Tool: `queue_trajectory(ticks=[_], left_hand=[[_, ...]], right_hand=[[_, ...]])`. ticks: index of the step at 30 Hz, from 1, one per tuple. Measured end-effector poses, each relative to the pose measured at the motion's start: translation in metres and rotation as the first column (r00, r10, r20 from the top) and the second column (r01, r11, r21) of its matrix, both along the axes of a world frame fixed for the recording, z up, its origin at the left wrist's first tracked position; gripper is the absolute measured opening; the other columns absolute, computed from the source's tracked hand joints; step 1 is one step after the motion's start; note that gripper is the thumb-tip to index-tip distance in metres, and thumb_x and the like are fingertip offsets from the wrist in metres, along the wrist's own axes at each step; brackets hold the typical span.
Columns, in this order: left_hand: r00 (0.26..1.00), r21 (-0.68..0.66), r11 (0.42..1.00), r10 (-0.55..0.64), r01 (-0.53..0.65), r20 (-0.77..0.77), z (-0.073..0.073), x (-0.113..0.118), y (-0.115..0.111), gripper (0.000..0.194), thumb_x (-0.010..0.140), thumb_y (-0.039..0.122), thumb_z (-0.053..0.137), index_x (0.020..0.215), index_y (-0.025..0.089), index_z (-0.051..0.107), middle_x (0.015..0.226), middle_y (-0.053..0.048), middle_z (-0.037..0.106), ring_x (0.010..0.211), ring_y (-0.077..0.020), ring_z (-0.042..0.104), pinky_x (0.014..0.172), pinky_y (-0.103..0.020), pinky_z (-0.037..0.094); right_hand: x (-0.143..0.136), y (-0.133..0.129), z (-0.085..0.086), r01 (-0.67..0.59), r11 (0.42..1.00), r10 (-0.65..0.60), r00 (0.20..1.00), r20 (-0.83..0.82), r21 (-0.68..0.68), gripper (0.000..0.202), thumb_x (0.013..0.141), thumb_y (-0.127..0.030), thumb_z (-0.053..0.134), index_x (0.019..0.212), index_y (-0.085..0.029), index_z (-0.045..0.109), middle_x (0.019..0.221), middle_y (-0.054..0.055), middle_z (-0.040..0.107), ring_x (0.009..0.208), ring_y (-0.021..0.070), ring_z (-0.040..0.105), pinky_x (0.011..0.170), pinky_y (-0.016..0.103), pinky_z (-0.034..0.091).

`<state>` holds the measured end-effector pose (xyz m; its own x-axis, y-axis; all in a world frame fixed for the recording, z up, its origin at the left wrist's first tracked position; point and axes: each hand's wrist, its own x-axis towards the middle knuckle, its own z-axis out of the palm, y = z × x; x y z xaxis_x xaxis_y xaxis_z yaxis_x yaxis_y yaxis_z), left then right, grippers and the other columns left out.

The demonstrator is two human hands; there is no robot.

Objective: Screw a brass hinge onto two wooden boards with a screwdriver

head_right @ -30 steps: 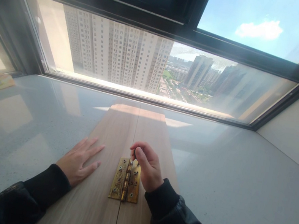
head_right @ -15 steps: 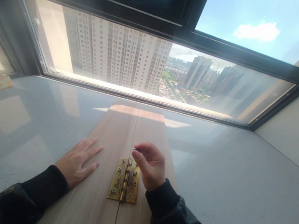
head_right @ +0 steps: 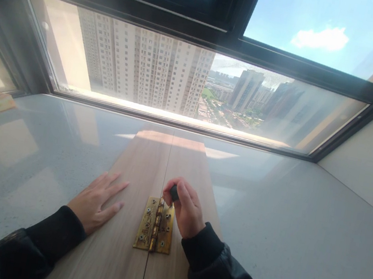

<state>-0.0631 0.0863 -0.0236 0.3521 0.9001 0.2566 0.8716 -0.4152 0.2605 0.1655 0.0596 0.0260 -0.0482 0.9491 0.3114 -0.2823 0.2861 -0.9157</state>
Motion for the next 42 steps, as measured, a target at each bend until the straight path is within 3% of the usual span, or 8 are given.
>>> queue_trajectory(ticks=[5,9,17,22,28,32,37,42], left_hand=[[1.000,0.004,1.000,0.007,-0.007,0.004,-0.001,0.000,0.000,0.048,0.080,0.039,0.046,0.125,0.025,0.053,0.138,-0.009,0.040,0.129,-0.0339,0.028,0.100,-0.049,0.033],[1.000,0.000,1.000,0.002,-0.002,0.011,0.000,0.000,0.000,0.048,0.080,0.038,0.047,0.125,0.025,0.053,0.137,-0.010,0.041,0.129,-0.0345,0.029,0.100,-0.049,0.033],[1.000,0.008,1.000,0.002,-0.002,0.010,-0.001,0.000,0.001,0.047,0.080,0.039,0.047,0.124,0.025,0.053,0.138,-0.009,0.040,0.129,-0.0339,0.029,0.100,-0.049,0.033],[1.000,0.000,1.000,0.003,-0.003,0.004,-0.001,0.000,0.001,0.047,0.080,0.039,0.046,0.125,0.025,0.053,0.138,-0.009,0.040,0.129,-0.0351,0.029,0.101,-0.049,0.032],[1.000,-0.018,1.000,0.005,-0.005,0.008,0.001,0.001,0.000,0.048,0.080,0.038,0.046,0.125,0.024,0.053,0.138,-0.011,0.040,0.129,-0.0363,0.028,0.101,-0.049,0.031],[1.000,-0.019,1.000,0.004,-0.004,0.018,0.001,0.001,0.000,0.048,0.080,0.038,0.046,0.125,0.024,0.053,0.138,-0.011,0.040,0.129,-0.0358,0.028,0.101,-0.050,0.031],[1.000,-0.019,1.000,0.004,-0.004,0.010,0.000,0.001,0.000,0.048,0.080,0.039,0.045,0.126,0.024,0.052,0.138,-0.011,0.040,0.129,-0.0355,0.028,0.101,-0.050,0.031],[1.000,-0.008,1.000,-0.001,0.001,0.005,-0.001,0.000,0.001,0.048,0.080,0.038,0.046,0.125,0.024,0.053,0.138,-0.011,0.040,0.129,-0.0359,0.028,0.101,-0.050,0.032]], right_hand=[[0.006,0.001,-0.004,0.130,0.990,-0.135,0.986,0.102,0.051,0.018,0.076,-0.037,0.061,0.081,-0.020,0.064,0.082,0.003,0.055,0.072,0.0150,0.051,0.066,0.031,0.042],[0.011,0.004,-0.008,0.184,0.982,-0.186,0.982,0.042,0.032,0.018,0.072,-0.033,0.067,0.085,-0.021,0.061,0.072,0.001,0.060,0.069,0.0151,0.056,0.063,0.030,0.043],[0.001,0.002,-0.006,-0.001,1.000,0.002,0.999,0.051,-0.024,0.030,0.085,-0.042,0.049,0.076,-0.017,0.063,0.057,0.001,0.054,0.054,0.0126,0.048,0.054,0.029,0.037],[0.000,-0.001,-0.003,0.006,1.000,-0.006,0.999,0.039,-0.001,0.048,0.088,-0.050,0.034,0.069,-0.016,0.063,0.056,0.001,0.043,0.055,0.0133,0.039,0.054,0.029,0.033],[0.008,0.001,-0.005,0.080,0.996,-0.083,0.991,0.103,0.035,0.022,0.077,-0.037,0.059,0.086,-0.019,0.069,0.087,0.005,0.054,0.071,0.0146,0.049,0.066,0.031,0.040],[0.013,0.005,-0.011,0.188,0.981,-0.190,0.981,0.028,0.037,0.019,0.073,-0.032,0.066,0.090,-0.023,0.065,0.072,0.001,0.059,0.069,0.0148,0.054,0.063,0.030,0.043],[0.017,0.006,-0.013,0.074,0.994,-0.078,0.995,0.058,0.079,0.016,0.078,-0.032,0.061,0.089,-0.021,0.066,0.071,0.003,0.063,0.068,0.0164,0.058,0.064,0.033,0.044],[0.002,0.004,-0.010,-0.012,1.000,0.011,0.999,0.035,0.008,0.032,0.089,-0.041,0.043,0.086,-0.017,0.063,0.058,-0.001,0.048,0.056,0.0122,0.044,0.057,0.030,0.034]])
